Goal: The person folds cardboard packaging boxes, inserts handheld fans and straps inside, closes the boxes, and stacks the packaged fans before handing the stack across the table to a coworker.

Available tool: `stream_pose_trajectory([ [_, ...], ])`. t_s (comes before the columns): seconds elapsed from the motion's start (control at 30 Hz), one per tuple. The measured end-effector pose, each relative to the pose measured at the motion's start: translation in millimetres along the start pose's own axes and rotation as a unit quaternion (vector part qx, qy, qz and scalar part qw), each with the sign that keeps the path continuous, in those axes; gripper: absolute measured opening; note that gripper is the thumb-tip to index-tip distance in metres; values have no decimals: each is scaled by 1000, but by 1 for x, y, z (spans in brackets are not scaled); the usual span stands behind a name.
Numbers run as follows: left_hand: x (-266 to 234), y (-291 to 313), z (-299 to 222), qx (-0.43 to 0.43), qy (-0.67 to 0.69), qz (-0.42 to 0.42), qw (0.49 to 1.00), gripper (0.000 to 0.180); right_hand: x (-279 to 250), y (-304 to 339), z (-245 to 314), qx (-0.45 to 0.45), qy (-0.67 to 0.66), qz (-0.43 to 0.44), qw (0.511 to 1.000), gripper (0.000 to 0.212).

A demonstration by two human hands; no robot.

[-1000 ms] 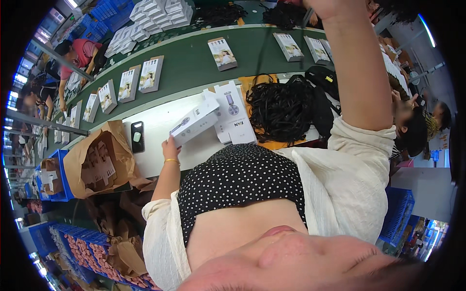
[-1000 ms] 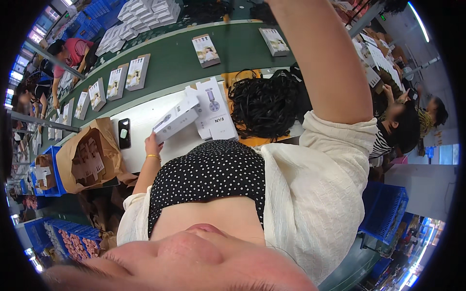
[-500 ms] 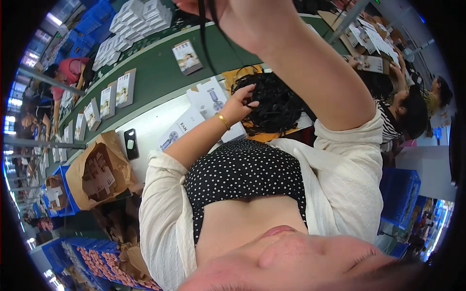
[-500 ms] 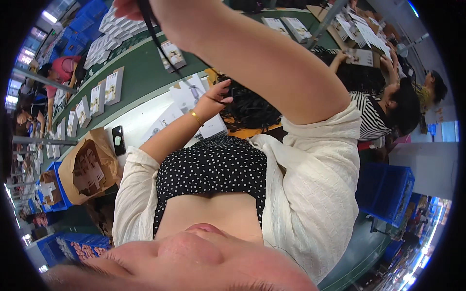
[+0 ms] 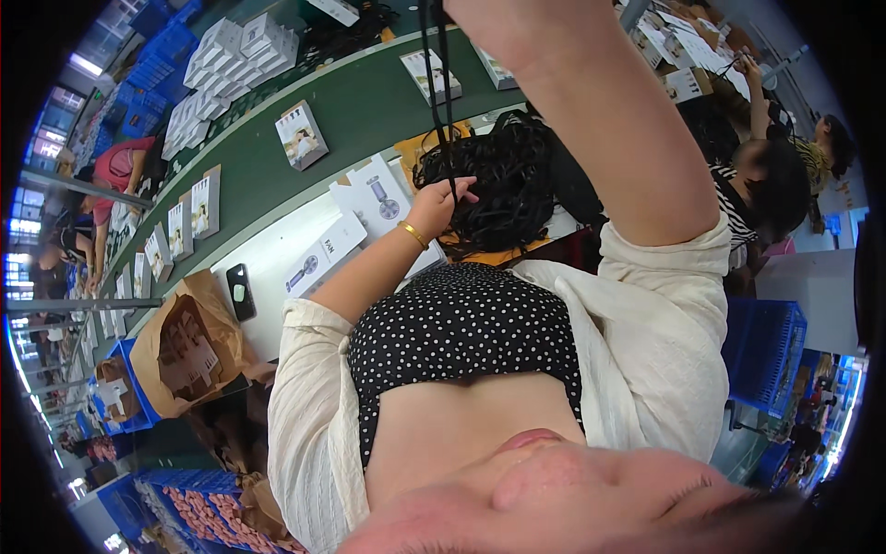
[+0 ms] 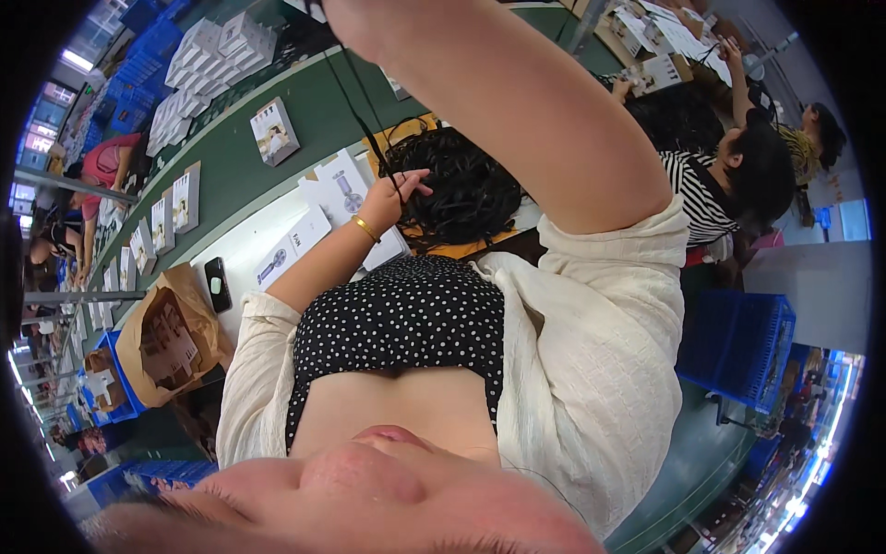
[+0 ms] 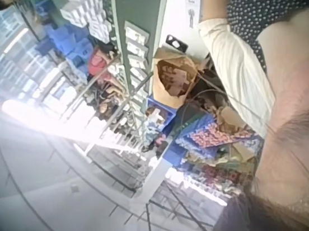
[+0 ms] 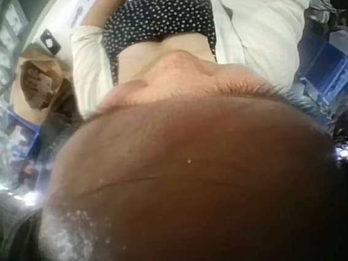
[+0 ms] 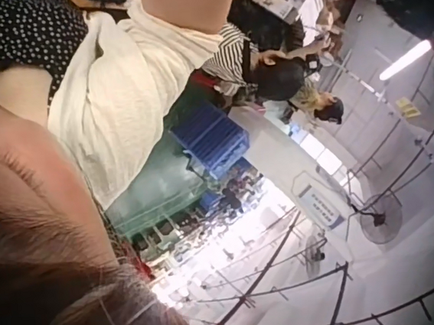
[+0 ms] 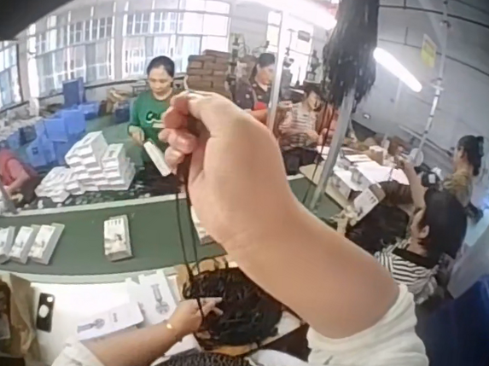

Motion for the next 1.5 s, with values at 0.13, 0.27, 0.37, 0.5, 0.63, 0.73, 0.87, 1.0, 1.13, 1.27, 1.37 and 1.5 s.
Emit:
stream_pose_trajectory([
  [0.13,-11,10,-7,-32,-43,-13,998,27,-5,-5,4,-47,-5,-20,999,16],
  [0.27,-20,33,-7,-26,-15,-43,999,28,-5,-5,8,-71,-15,-30,997,11],
  [0.37,-32,55,2,-51,83,-82,992,26,-30,-10,14,-118,-8,-20,993,8],
  [0.5,-46,71,9,-34,180,-114,976,19,-93,-9,1,-106,11,-134,985,11],
  [0.63,-47,68,9,-27,179,-119,976,17,-197,-8,-16,-34,-23,-89,995,11],
  [0.73,-47,66,14,-39,191,-115,974,17,-220,1,-26,-49,-17,-174,983,8],
  [0.87,-45,65,17,-49,215,-99,970,18,-263,4,-12,-66,-11,-221,973,12],
  [1.0,-42,67,15,-51,211,-101,971,15,-276,15,-5,-72,20,-276,958,12],
  [1.13,-42,62,20,-54,155,-70,984,15,-294,25,-3,-54,-8,-291,955,12],
  [1.27,-40,60,25,-53,107,-57,991,14,-287,30,-4,-39,0,-273,961,11],
  [1.37,-40,58,29,-57,149,-60,985,13,-275,33,-5,-41,2,-243,969,10],
  [1.5,-43,58,27,-63,115,-75,989,12,-257,37,-14,-22,-20,-210,977,10],
])
Point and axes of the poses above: each hand's wrist, its own y-axis away from the middle knuckle, its own x-axis out of the palm, z = x × y, the point moved 3 cm from there along -y, towards the middle knuckle, and after that the axes turned 4 degrees about -x, right-handed, at the moved point
